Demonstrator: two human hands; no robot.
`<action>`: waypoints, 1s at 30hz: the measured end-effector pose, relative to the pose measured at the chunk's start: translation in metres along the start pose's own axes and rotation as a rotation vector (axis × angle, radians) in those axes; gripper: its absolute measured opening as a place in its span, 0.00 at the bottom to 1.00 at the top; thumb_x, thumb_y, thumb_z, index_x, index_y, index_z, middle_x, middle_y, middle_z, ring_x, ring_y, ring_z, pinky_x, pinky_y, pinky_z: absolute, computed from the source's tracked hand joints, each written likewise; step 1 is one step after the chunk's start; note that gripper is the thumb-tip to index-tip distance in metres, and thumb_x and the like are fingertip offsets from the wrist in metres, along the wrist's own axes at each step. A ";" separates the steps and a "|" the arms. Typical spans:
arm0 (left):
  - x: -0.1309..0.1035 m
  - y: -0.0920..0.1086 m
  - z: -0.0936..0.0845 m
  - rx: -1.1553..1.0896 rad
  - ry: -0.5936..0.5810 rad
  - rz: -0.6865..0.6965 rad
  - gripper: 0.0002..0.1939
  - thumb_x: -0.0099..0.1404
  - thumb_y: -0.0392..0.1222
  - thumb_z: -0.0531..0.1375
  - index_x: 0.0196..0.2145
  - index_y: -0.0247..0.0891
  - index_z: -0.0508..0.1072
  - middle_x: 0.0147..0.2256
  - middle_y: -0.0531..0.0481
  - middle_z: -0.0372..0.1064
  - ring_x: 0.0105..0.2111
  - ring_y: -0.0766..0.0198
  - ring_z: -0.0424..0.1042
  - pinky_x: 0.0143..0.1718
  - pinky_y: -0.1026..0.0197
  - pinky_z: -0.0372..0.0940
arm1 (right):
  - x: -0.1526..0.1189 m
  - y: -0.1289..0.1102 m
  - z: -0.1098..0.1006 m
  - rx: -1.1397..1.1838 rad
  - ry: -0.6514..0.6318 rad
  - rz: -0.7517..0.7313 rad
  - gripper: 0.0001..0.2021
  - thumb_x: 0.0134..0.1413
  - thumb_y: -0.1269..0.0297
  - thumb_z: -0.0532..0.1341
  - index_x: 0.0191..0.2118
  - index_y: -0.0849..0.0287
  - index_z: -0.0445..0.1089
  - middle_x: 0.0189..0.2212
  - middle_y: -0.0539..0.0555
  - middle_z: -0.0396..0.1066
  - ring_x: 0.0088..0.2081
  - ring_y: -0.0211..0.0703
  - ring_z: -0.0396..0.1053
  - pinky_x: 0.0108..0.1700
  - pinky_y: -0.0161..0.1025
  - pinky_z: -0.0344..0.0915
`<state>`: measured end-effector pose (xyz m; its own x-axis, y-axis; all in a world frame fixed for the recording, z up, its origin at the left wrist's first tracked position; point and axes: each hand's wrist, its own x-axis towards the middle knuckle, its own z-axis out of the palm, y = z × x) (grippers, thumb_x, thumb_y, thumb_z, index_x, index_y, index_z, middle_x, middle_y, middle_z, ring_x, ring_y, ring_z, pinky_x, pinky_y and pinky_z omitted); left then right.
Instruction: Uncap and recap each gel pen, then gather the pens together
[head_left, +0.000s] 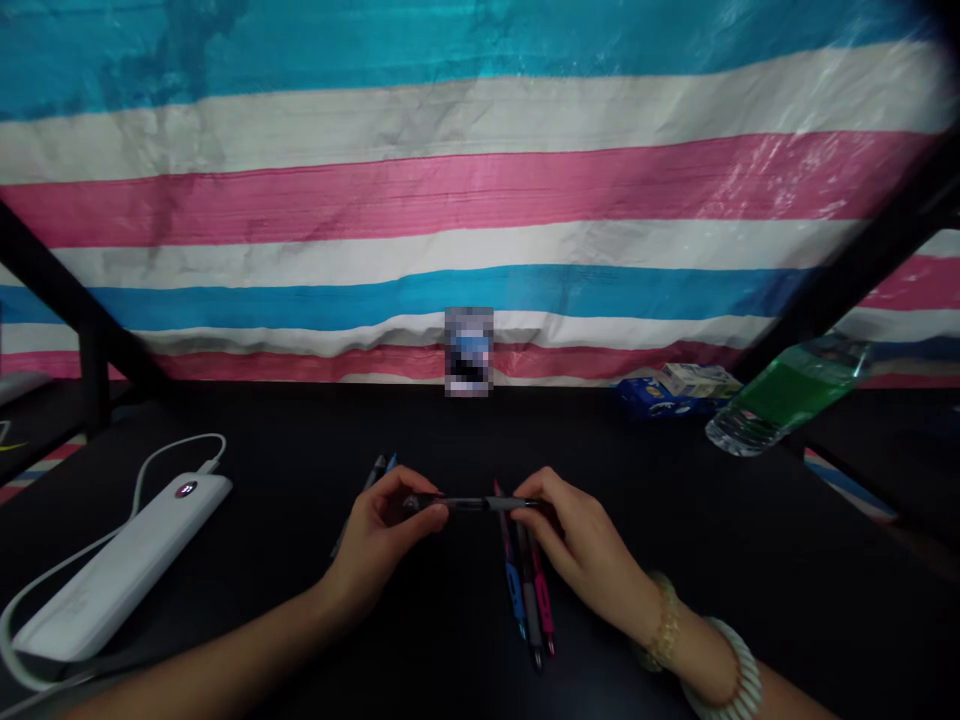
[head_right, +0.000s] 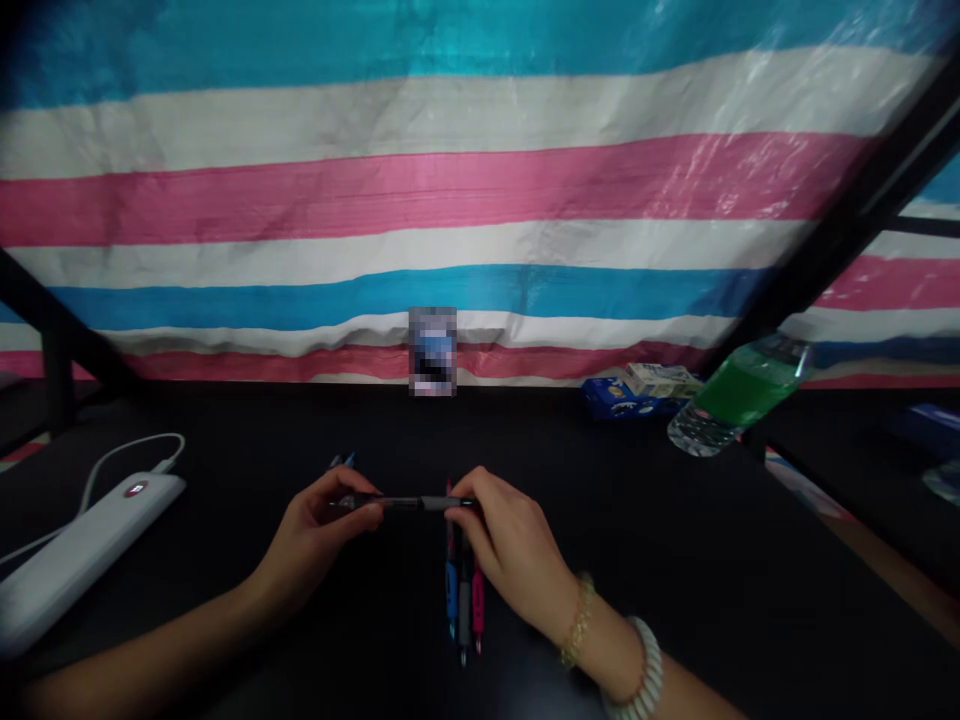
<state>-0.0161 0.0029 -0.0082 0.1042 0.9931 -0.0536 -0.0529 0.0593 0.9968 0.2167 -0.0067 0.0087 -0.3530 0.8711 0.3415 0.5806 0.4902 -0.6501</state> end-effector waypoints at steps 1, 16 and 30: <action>0.000 0.000 0.000 -0.004 -0.001 0.002 0.11 0.54 0.43 0.69 0.32 0.39 0.72 0.29 0.54 0.71 0.26 0.68 0.67 0.27 0.67 0.60 | 0.000 0.001 0.000 -0.021 -0.003 -0.011 0.06 0.67 0.67 0.53 0.36 0.57 0.64 0.29 0.50 0.66 0.30 0.40 0.65 0.34 0.36 0.60; -0.004 -0.001 0.003 -0.024 0.002 0.031 0.11 0.54 0.42 0.69 0.32 0.38 0.71 0.24 0.56 0.69 0.25 0.68 0.67 0.27 0.67 0.58 | -0.001 0.001 -0.003 -0.426 -0.055 -0.204 0.16 0.70 0.63 0.45 0.33 0.59 0.64 0.28 0.54 0.67 0.31 0.45 0.61 0.32 0.39 0.55; -0.005 -0.005 0.002 -0.103 0.051 0.039 0.11 0.52 0.38 0.69 0.32 0.38 0.73 0.30 0.53 0.73 0.28 0.67 0.70 0.30 0.66 0.63 | -0.006 -0.006 0.010 -0.357 -0.166 -0.110 0.18 0.70 0.62 0.39 0.30 0.56 0.57 0.23 0.51 0.64 0.26 0.42 0.62 0.30 0.38 0.54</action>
<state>-0.0146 -0.0027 -0.0130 0.0499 0.9986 -0.0200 -0.1584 0.0277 0.9870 0.2086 -0.0150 0.0039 -0.5237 0.8105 0.2622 0.7410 0.5853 -0.3293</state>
